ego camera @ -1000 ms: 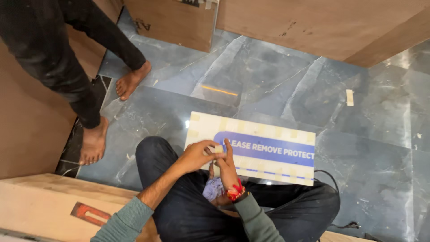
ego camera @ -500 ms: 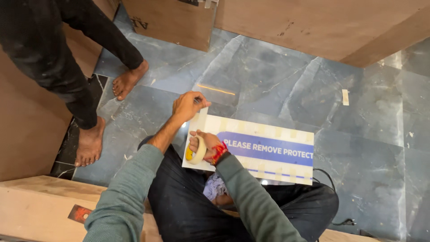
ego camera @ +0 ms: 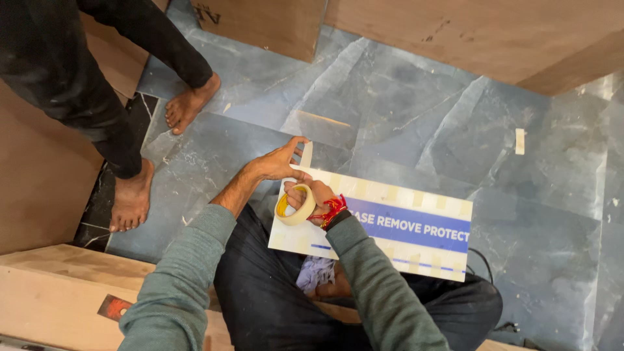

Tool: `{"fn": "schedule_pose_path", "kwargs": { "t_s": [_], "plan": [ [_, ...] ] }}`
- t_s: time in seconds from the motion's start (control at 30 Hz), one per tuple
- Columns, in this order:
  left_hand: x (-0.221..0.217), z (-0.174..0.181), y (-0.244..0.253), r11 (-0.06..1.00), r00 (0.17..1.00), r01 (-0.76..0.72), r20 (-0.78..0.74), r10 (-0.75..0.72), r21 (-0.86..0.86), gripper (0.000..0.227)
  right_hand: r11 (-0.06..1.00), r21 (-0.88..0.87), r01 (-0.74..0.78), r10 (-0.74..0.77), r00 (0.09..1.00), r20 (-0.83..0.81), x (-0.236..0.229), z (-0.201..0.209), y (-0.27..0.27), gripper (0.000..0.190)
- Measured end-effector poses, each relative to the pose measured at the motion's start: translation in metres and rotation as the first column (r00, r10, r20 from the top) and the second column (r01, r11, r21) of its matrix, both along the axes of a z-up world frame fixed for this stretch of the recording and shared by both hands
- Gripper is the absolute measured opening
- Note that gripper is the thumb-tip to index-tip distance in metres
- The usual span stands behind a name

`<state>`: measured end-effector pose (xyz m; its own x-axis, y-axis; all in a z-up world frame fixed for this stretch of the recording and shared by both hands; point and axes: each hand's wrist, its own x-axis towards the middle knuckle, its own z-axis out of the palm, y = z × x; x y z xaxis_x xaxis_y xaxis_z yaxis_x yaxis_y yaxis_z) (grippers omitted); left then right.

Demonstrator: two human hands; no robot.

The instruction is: The person sits on the floor and applies yellow tape to a white board while smoothing it by hand.

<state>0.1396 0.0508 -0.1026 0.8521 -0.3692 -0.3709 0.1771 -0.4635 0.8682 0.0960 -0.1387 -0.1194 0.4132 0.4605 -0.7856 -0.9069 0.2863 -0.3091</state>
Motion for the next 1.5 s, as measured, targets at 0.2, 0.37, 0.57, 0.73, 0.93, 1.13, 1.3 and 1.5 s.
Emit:
{"fn": "schedule_pose_path", "kwargs": {
  "t_s": [0.2,0.37,0.57,0.73,0.93,1.13,1.3,1.5],
  "plan": [
    [-0.013,0.0,-0.007,0.987,0.993,-0.087,0.095,0.074,0.138,0.101,0.699,-0.623,-0.351,0.715,0.313,0.626,0.022,-0.007,-0.012,0.041],
    [-0.02,0.002,-0.013,0.971,0.989,-0.131,0.088,0.116,0.199,0.101,0.485,-0.848,-0.211,0.851,0.337,0.403,0.022,0.007,-0.004,0.042],
    [-0.02,0.016,-0.02,0.949,0.988,-0.149,0.08,0.132,0.278,0.103,0.595,-0.779,-0.196,0.713,0.576,0.399,-0.011,0.085,0.006,0.045],
    [-0.034,0.024,-0.007,0.946,0.974,-0.182,0.179,0.137,0.269,0.113,0.739,-0.668,-0.094,0.576,0.602,0.553,-0.08,0.143,0.006,0.037],
    [-0.03,0.031,0.003,0.952,0.981,-0.005,0.186,-0.055,0.307,0.137,0.779,-0.547,-0.306,0.561,0.73,0.391,-0.207,0.169,-0.051,0.045],
    [0.023,0.024,-0.004,0.936,0.921,-0.325,0.27,0.281,0.134,0.042,0.81,-0.519,-0.273,0.469,0.833,0.294,-0.277,0.132,-0.125,0.043],
    [0.045,0.024,-0.013,0.9,0.991,-0.129,0.035,0.126,0.415,0.024,0.735,-0.662,-0.147,0.501,0.776,0.384,-0.271,0.12,-0.146,0.042],
    [0.041,-0.007,-0.021,0.844,0.939,0.086,-0.325,0.108,0.529,0.027,0.74,-0.637,-0.215,0.482,0.831,0.279,-0.268,0.135,-0.145,0.043]
  ]
}}
